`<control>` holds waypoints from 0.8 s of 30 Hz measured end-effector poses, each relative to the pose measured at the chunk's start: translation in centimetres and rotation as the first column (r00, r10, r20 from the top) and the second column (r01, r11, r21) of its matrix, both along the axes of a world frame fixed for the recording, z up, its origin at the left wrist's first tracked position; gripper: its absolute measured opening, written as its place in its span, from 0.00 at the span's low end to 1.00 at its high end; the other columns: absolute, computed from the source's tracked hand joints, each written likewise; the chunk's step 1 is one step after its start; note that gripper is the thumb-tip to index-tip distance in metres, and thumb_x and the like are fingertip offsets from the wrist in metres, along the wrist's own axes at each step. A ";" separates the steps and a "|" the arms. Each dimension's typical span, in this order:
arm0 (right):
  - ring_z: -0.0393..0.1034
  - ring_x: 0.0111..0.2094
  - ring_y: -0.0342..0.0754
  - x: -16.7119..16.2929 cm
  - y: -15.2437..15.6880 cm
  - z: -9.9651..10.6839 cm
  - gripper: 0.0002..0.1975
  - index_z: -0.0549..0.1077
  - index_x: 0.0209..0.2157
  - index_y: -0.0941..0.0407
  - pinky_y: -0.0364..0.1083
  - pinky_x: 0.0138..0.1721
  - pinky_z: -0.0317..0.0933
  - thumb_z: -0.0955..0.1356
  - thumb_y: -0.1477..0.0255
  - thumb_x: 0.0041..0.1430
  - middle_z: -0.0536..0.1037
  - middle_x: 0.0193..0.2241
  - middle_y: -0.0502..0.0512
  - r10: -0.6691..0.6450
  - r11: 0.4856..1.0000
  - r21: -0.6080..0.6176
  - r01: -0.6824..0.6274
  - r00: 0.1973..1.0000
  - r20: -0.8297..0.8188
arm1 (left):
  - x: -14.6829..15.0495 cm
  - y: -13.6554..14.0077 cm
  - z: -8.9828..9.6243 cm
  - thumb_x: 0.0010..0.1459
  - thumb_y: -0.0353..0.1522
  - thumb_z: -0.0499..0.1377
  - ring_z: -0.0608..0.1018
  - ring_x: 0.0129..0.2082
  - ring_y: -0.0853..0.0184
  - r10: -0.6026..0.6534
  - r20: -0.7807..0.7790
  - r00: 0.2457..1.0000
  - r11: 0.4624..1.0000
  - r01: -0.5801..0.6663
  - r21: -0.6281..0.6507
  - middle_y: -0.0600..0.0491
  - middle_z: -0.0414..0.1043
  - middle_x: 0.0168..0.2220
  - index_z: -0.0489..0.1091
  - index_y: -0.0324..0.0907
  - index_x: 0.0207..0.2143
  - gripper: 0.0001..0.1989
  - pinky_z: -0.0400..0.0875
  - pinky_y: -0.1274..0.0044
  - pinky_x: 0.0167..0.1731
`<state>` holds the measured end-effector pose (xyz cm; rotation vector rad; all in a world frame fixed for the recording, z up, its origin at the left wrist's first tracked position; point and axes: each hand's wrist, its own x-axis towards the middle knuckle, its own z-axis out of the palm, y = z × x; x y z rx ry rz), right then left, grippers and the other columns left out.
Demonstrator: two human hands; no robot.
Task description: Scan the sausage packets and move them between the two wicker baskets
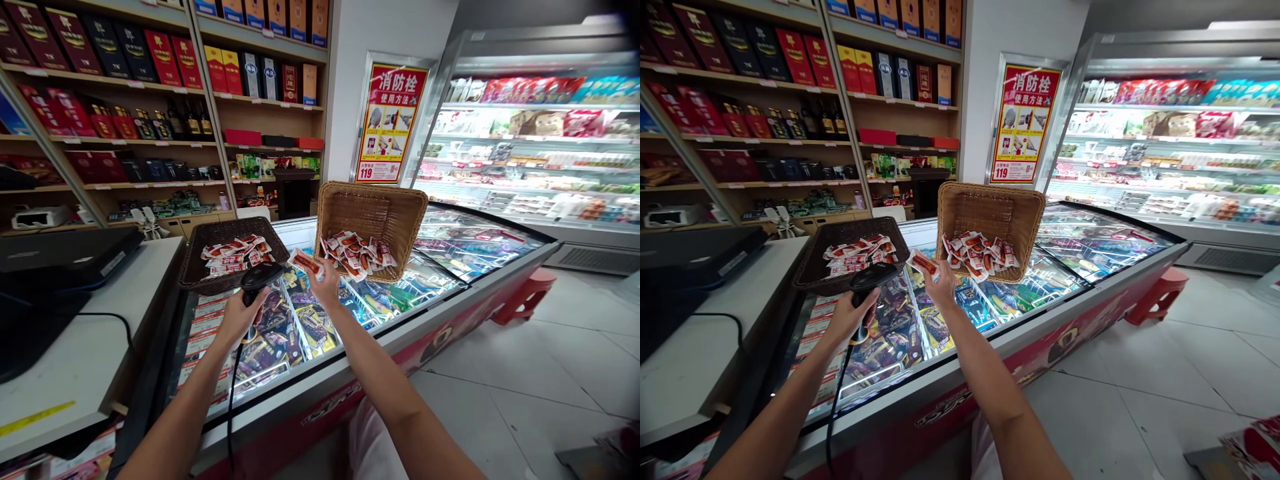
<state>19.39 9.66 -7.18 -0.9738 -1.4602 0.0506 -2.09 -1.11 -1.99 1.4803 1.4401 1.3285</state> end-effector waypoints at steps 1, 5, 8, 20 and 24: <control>0.76 0.43 0.54 0.0 0.0 0.0 0.16 0.73 0.47 0.55 0.53 0.47 0.72 0.68 0.58 0.66 0.80 0.42 0.61 0.003 1.000 0.005 -0.003 1.000 -0.005 | 0.0 0.0 0.0 0.52 0.51 0.67 0.66 0.13 0.70 -0.004 -0.002 1.000 1.000 0.004 0.002 0.56 0.64 0.15 0.65 0.43 0.19 0.24 0.58 0.78 0.16; 0.77 0.43 0.54 0.0 0.1 -0.1 0.16 0.73 0.47 0.55 0.52 0.46 0.73 0.67 0.58 0.66 0.80 0.42 0.61 0.001 1.000 0.025 -0.001 1.000 -0.015 | -0.1 0.0 0.0 0.53 0.50 0.67 0.66 0.14 0.70 -0.023 0.002 1.000 1.000 0.023 -0.001 0.55 0.64 0.15 0.65 0.43 0.19 0.24 0.59 0.78 0.17; 0.77 0.43 0.54 0.1 0.3 -0.2 0.17 0.72 0.48 0.55 0.52 0.46 0.73 0.67 0.57 0.66 0.80 0.42 0.62 -0.009 0.999 0.043 0.010 1.000 -0.015 | -0.2 -0.2 0.2 0.53 0.49 0.67 0.67 0.14 0.70 -0.053 0.007 0.999 0.998 0.054 -0.014 0.55 0.64 0.15 0.65 0.43 0.18 0.24 0.60 0.78 0.17; 0.75 0.49 0.57 0.2 0.2 0.1 0.19 0.71 0.50 0.56 0.55 0.52 0.69 0.67 0.58 0.66 0.79 0.46 0.65 -0.123 0.989 -0.098 0.107 0.978 -0.170 | 0.2 0.0 1.0 0.47 0.55 0.70 0.66 0.13 0.72 0.102 0.228 0.968 0.995 -0.098 -0.030 0.58 0.66 0.18 0.65 0.42 0.26 0.28 0.59 0.79 0.13; 0.74 0.51 0.59 1.5 1.4 0.3 0.22 0.68 0.56 0.57 0.57 0.52 0.69 0.59 0.57 0.71 0.77 0.50 0.68 -0.332 0.940 -0.192 0.282 0.886 -0.325 | 0.0 0.0 2.0 0.42 0.55 0.72 0.66 0.13 0.73 0.218 0.381 0.898 0.974 -0.227 -0.023 0.60 0.66 0.19 0.65 0.43 0.30 0.29 0.58 0.80 0.12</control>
